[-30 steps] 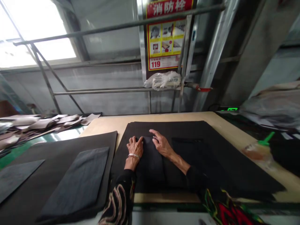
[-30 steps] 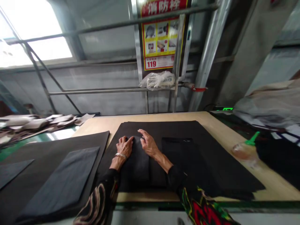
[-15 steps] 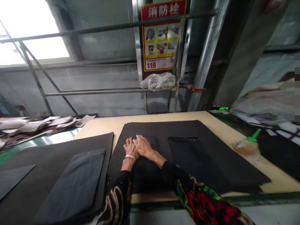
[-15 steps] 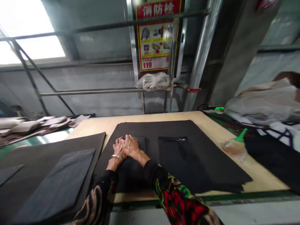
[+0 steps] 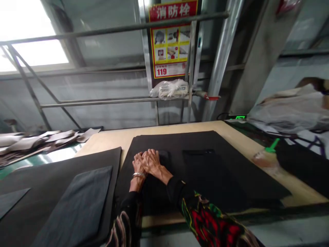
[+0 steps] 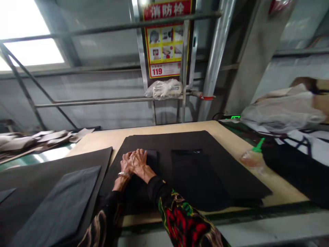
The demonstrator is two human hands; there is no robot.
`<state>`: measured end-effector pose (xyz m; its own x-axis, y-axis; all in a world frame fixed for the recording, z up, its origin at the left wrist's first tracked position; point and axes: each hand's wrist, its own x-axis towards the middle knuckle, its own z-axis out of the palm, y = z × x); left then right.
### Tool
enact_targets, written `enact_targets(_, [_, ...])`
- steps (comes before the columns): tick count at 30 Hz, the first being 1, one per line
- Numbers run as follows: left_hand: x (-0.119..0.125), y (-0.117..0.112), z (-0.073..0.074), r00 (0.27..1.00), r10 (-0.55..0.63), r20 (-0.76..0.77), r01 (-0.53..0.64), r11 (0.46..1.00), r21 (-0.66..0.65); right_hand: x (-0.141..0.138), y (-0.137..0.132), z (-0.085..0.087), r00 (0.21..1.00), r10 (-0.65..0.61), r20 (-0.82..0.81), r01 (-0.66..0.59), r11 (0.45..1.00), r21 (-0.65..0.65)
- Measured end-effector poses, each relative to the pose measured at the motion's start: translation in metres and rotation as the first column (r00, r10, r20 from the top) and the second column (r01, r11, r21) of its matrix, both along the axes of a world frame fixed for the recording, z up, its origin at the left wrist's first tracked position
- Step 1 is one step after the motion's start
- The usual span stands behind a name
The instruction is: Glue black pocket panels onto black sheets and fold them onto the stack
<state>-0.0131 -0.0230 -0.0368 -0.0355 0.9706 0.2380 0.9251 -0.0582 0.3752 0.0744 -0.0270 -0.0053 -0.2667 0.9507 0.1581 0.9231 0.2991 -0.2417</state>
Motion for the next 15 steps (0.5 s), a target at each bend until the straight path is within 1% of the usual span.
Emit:
enact_targets(2, [0.001,0.0,0.001,1.0,0.006,-0.013,-0.007,1.0,-0.012,0.006,0.002,-0.001,0.999,-0.039,0.006,0.039,0.999,-0.011])
enact_targets(4, [0.002,-0.001,0.003,1.0,0.012,-0.025,-0.013,1.0,-0.018,0.016,0.002,-0.002,0.992,-0.124,0.02,0.125,0.992,-0.016])
enact_targets(6, [0.003,-0.002,0.005,0.999,0.023,-0.034,-0.024,1.0,-0.016,0.025,0.0,-0.004,0.98,-0.197,0.037,0.196,0.98,0.007])
enact_targets(7, [0.003,-0.002,0.005,0.999,0.028,-0.038,-0.029,0.999,-0.016,0.028,-0.002,-0.006,0.979,-0.198,0.046,0.197,0.98,0.032])
enact_targets(8, [0.004,-0.003,0.005,0.999,0.031,-0.045,-0.031,0.999,-0.017,0.03,-0.003,-0.009,0.984,-0.172,0.054,0.169,0.984,0.059])
enact_targets(10, [0.004,-0.004,0.005,0.998,0.027,-0.062,-0.029,0.999,-0.026,0.031,-0.005,-0.015,0.995,-0.072,0.067,0.065,0.993,0.095])
enact_targets(11, [0.004,-0.004,0.005,0.997,0.022,-0.074,-0.025,0.999,-0.031,0.032,-0.005,-0.018,0.997,-0.031,0.067,0.025,0.996,0.087])
enact_targets(12, [0.005,-0.004,0.005,0.996,0.017,-0.087,-0.02,0.999,-0.035,0.033,-0.005,-0.02,0.998,-0.018,0.062,0.014,0.998,0.061])
enact_targets(13, [0.005,-0.004,0.004,0.995,0.013,-0.1,-0.017,0.999,-0.038,0.035,-0.005,-0.022,0.998,-0.034,0.053,0.033,0.999,0.033])
enact_targets(15, [0.006,-0.004,0.003,0.992,0.008,-0.123,-0.013,0.999,-0.04,0.04,-0.003,-0.023,0.994,-0.098,0.049,0.099,0.995,-0.014])
